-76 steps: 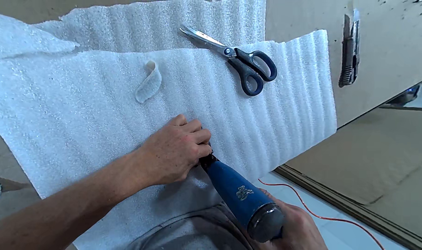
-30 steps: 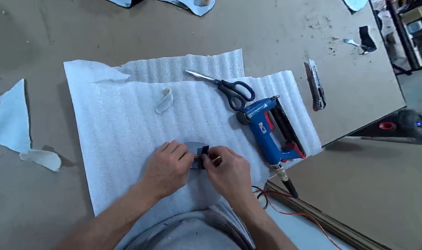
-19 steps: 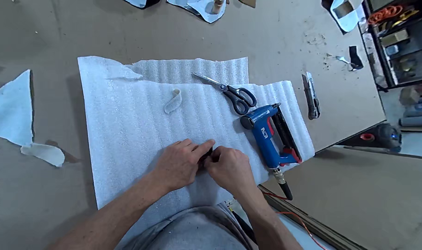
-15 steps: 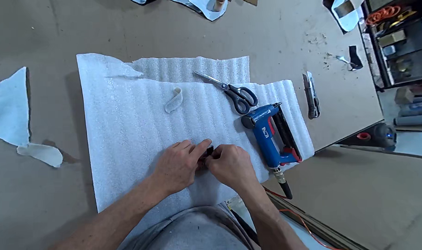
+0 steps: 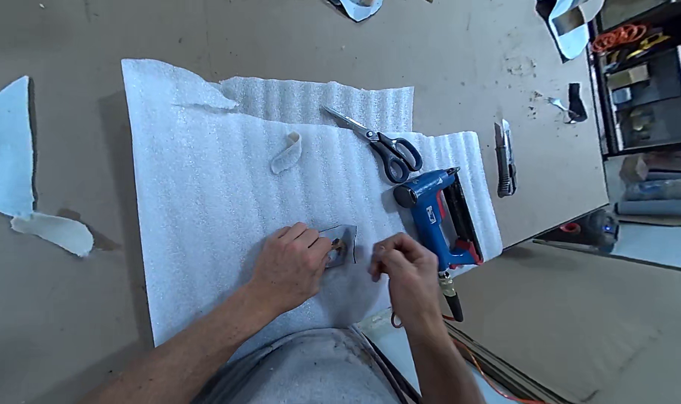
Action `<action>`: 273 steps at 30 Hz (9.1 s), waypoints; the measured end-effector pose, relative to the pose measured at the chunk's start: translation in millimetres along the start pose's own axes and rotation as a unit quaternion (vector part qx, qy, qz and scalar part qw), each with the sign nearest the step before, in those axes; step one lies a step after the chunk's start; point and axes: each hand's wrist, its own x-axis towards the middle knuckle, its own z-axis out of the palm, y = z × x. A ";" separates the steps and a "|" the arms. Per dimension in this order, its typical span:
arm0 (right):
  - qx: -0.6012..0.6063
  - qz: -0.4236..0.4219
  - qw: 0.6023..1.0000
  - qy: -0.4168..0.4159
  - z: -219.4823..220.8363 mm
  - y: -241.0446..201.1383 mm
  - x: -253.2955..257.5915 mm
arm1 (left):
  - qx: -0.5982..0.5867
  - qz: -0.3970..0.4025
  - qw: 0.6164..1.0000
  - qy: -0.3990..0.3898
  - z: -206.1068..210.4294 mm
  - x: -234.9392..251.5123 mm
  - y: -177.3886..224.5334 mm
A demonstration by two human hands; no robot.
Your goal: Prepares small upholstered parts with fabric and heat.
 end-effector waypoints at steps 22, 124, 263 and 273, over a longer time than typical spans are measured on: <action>-0.364 -0.064 0.929 0.006 17.7 7.8 2.3 | 0.046 0.068 0.996 0.045 7.6 -20.0 1.3; -0.361 0.028 0.928 -0.092 -45.5 -56.3 -53.5 | 0.042 0.061 0.992 -0.098 -2.6 11.8 16.7; -0.378 -0.199 0.902 0.063 -61.5 2.3 27.5 | -0.001 0.084 0.980 -0.180 -14.1 54.5 0.6; -0.507 -0.013 0.861 0.028 -105.0 4.0 68.4 | -0.034 0.122 0.970 -0.209 -12.1 71.5 -15.9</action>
